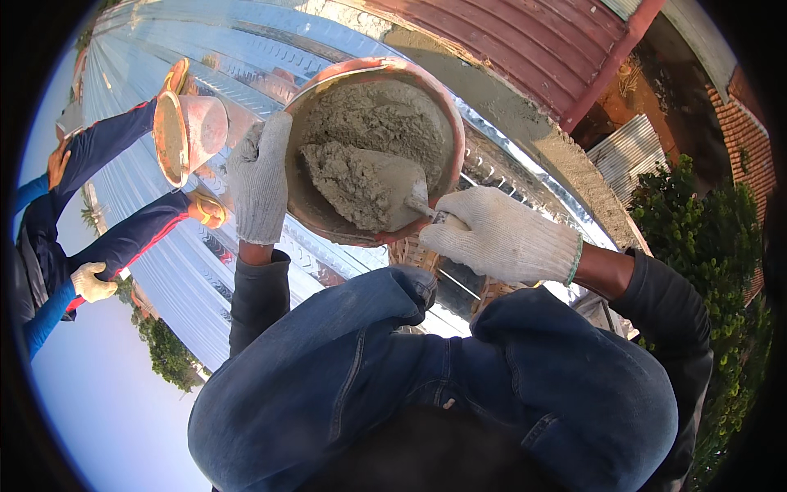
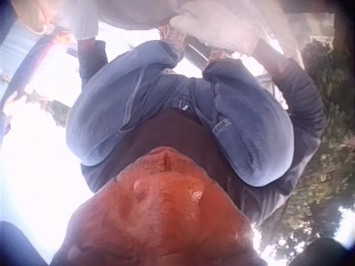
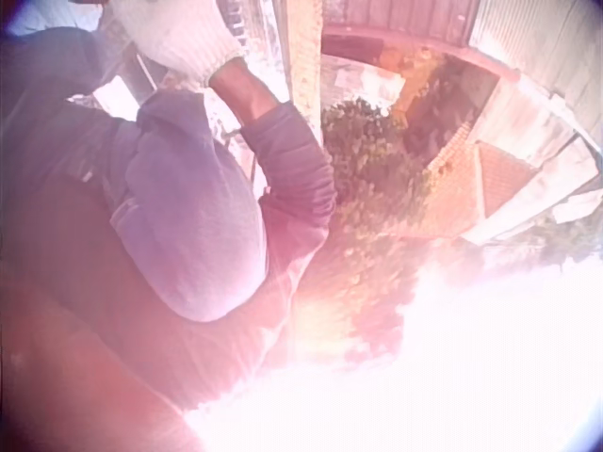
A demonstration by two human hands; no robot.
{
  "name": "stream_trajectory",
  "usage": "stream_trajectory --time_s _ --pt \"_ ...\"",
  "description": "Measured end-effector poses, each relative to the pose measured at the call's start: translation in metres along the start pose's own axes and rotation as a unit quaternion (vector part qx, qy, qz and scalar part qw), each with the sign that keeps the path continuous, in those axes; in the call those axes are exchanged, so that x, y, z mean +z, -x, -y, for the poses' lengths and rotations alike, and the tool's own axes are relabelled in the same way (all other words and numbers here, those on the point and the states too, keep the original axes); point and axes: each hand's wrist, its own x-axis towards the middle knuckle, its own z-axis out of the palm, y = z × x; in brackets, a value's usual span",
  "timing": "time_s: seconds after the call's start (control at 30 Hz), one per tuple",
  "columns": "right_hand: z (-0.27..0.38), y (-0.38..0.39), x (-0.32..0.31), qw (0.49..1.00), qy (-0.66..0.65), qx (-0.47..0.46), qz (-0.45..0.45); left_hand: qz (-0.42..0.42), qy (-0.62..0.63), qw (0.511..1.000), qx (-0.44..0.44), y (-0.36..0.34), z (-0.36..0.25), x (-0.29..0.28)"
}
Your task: The person scoops wet cement from a bucket with a trowel and spreads it along the edge of a corrugated metal roof. The person repeatedly smooths the cement along the roof ridge while standing on a metal scaffold.
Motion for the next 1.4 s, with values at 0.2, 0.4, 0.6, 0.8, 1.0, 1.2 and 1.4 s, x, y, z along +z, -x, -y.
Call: stream_trajectory --time_s 0.2,0.4,0.6,0.8,1.0,1.2,1.4 --pt "-0.003 0.01 -0.014 0.996 0.018 -0.047 -0.077 0.009 0.041 0.997 -0.066 -0.031 0.027 -0.024" --pt "0.003 0.02 -0.045 0.98 0.005 -0.049 -0.192 0.02 0.071 0.994 -0.075 -0.062 0.06 -0.046" --pt "-0.005 0.009 -0.069 0.893 0.113 -0.104 -0.422 0.028 0.082 0.991 -0.1 -0.066 0.074 -0.052" --pt "-0.015 -0.068 -0.075 0.848 0.217 -0.127 -0.466 0.009 0.084 0.991 -0.103 -0.064 0.067 -0.039" --pt "-0.024 -0.142 -0.086 0.859 0.282 -0.088 -0.419 0.03 0.074 0.987 -0.141 -0.058 0.072 -0.055" --pt "-0.024 -0.156 -0.171 0.885 0.279 -0.111 -0.356 -0.004 0.084 0.986 -0.143 -0.054 0.083 -0.054" --pt "0.002 -0.182 -0.199 0.925 0.325 -0.012 -0.198 -0.002 0.078 0.988 -0.13 -0.046 0.065 -0.054"
